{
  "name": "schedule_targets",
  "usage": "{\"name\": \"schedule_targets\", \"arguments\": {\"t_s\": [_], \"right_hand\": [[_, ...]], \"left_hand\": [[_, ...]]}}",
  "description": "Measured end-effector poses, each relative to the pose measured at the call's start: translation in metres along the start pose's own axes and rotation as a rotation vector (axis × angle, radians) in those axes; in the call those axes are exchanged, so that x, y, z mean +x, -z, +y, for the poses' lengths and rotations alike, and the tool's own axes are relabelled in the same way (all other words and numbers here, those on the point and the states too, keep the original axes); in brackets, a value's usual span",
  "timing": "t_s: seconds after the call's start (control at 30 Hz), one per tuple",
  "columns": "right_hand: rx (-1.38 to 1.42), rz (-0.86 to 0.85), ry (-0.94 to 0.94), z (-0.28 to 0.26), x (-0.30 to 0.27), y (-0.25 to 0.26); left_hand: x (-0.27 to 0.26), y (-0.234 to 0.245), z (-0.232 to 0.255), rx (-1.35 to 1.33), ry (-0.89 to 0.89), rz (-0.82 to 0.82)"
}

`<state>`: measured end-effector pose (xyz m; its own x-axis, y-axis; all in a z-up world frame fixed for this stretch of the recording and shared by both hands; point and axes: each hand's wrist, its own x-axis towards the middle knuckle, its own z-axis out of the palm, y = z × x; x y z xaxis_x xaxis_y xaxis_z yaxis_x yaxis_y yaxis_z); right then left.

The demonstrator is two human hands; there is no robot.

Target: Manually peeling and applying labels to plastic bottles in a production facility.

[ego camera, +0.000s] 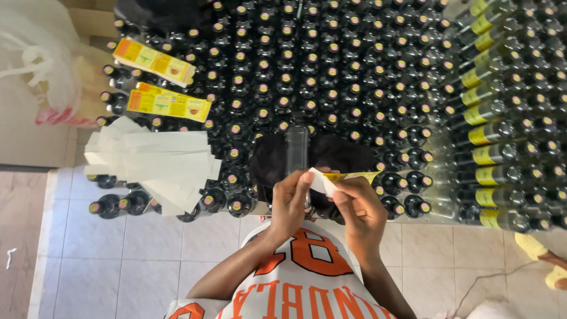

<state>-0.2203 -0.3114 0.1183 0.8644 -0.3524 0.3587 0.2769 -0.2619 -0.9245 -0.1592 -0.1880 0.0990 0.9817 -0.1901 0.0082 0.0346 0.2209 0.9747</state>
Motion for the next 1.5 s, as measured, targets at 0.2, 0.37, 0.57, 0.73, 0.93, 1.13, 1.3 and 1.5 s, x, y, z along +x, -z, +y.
{"name": "schedule_targets", "arguments": {"t_s": [0.2,0.37,0.57,0.73,0.93,1.13,1.3,1.5], "right_hand": [[0.599,0.243,-0.418,0.035,0.004,0.017],[0.677,0.382,-0.41,0.037,0.009,0.035],[0.471,0.419,-0.356,0.028,0.006,0.053],[0.38,0.438,-0.298,0.033,-0.004,0.055],[0.055,0.336,-0.103,0.038,-0.01,0.049],[-0.376,-0.293,0.517,0.01,0.006,0.021],[-0.611,-0.576,0.47,0.01,-0.007,0.029],[-0.409,-0.424,0.273,0.037,-0.011,0.048]], "left_hand": [[0.048,0.107,-0.006,-0.215,0.025,0.311],[0.077,0.212,0.008,0.002,0.0,0.64],[0.076,0.293,0.038,0.377,0.062,0.648],[0.068,0.347,-0.008,1.044,-0.128,0.688],[0.054,0.294,0.013,1.169,-0.33,0.733],[0.018,0.126,0.026,-0.057,0.231,-0.285],[0.0,0.078,-0.012,-0.454,0.461,-0.174],[-0.019,0.075,-0.053,-0.433,0.556,0.02]]}}
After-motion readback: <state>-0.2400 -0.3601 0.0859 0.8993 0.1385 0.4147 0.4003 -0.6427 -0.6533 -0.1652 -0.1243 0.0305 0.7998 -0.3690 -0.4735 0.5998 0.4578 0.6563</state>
